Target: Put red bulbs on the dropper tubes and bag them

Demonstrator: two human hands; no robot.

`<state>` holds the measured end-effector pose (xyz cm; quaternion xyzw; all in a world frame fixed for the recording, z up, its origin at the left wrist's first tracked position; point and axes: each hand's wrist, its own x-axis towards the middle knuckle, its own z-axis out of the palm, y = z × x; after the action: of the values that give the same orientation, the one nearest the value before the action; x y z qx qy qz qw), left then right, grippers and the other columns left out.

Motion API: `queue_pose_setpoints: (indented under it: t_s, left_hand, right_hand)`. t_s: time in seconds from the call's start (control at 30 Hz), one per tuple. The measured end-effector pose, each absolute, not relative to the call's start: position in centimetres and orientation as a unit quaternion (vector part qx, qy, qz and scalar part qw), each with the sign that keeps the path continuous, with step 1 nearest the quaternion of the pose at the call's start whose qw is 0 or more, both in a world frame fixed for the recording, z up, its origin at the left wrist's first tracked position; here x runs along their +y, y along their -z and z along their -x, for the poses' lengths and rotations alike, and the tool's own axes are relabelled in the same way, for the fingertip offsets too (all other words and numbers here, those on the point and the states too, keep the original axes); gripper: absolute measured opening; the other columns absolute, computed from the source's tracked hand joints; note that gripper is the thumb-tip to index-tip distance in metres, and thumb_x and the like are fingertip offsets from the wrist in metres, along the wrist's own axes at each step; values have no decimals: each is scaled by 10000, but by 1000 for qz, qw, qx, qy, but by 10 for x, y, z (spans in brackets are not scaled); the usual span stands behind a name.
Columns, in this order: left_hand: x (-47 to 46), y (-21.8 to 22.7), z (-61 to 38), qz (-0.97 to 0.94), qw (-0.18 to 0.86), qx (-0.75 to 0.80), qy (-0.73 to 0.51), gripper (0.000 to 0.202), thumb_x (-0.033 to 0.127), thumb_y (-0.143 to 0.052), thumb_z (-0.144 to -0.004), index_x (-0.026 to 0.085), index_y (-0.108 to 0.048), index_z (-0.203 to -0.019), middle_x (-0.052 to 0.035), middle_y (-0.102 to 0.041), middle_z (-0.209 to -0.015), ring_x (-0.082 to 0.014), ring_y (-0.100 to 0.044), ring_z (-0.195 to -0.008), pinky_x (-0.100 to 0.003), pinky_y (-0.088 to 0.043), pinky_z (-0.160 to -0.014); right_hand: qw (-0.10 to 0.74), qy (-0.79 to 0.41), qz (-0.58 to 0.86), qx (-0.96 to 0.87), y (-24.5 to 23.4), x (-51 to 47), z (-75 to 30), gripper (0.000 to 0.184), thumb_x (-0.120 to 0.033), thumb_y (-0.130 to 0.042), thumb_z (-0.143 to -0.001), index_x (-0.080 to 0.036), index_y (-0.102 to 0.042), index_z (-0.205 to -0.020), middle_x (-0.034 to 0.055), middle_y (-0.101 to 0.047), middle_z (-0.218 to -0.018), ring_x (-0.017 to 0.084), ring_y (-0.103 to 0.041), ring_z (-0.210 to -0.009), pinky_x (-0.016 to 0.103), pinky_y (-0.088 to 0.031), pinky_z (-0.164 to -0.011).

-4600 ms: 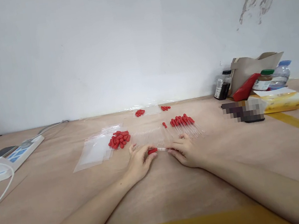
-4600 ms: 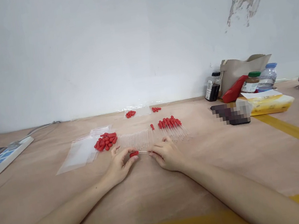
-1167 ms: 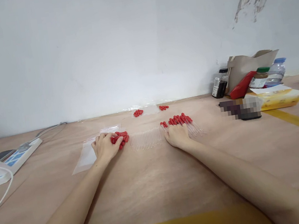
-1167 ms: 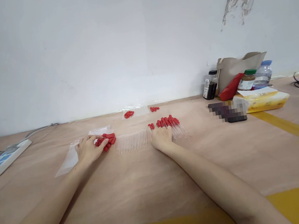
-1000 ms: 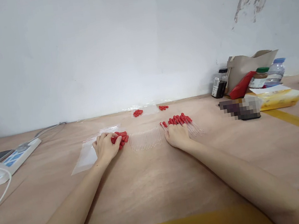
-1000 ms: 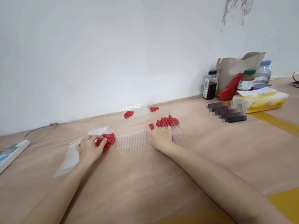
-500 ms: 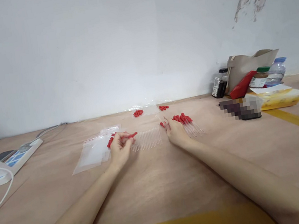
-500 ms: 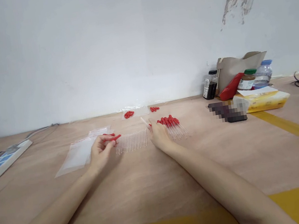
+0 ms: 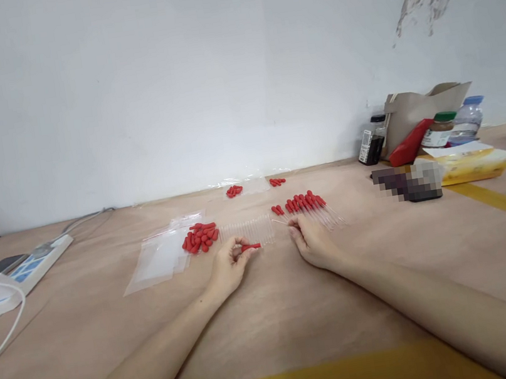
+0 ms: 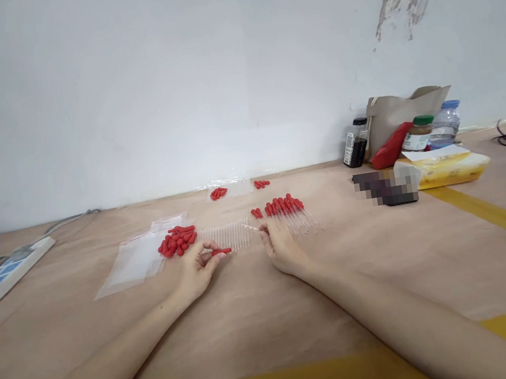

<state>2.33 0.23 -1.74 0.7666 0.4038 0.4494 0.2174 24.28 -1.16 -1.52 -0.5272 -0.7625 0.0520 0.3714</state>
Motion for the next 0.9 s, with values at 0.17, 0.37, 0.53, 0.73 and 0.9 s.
queue_pose_setpoints:
  t_s: [0.17, 0.37, 0.53, 0.73, 0.9]
  left_hand:
    - [-2, 13, -20, -831, 85, 375, -401, 227, 230, -462, -854, 200, -572, -1051, -54, -600, -911, -152, -582, -805, -267, -470, -688]
    - [-4, 10, -22, -846, -28, 387, -366, 174, 232, -460, -857, 232, -618, -932, -25, -655, -900, -193, -553, -951, -470, -223, -991]
    - [-5, 8, -23, -857, -30, 380, -347, 183, 224, -455, -854, 248, -613, -945, -8, -681, -906, -198, -561, -994, -509, -107, -1025]
    - [-7, 6, -24, -864, 5, 366, -345, 168, 240, -435, -866, 229, -596, -912, 3, -678, -868, -155, -605, -830, -478, -150, -1017]
    - [-10, 5, -24, -876, 21, 344, -338, 158, 277, -458, -860, 225, -606, -838, 16, -679, -781, -136, -602, -714, -453, -175, -1000]
  right_hand:
    - [366, -30, 476, -799, 17, -15, -239, 258, -239, -294, -900, -169, -517, -1010, 71, -600, -956, 165, -538, -871, 282, -347, -757]
    - [335, 42, 425, -840, 20, -18, -239, 271, -221, -326, -895, -184, -558, -1031, 57, -625, -900, 146, -539, -808, 309, -282, -812]
    - [317, 69, 429, -843, 15, -21, -237, 259, -213, -349, -889, -191, -577, -1010, 54, -629, -886, 142, -534, -820, 315, -249, -821]
    - [325, 52, 411, -850, 17, -20, -238, 262, -204, -356, -885, -209, -582, -1017, 42, -639, -892, 137, -538, -827, 317, -235, -834]
    - [313, 29, 393, -864, 18, -16, -240, 296, -143, -388, -854, -239, -590, -1048, 31, -643, -900, 136, -538, -848, 322, -229, -847]
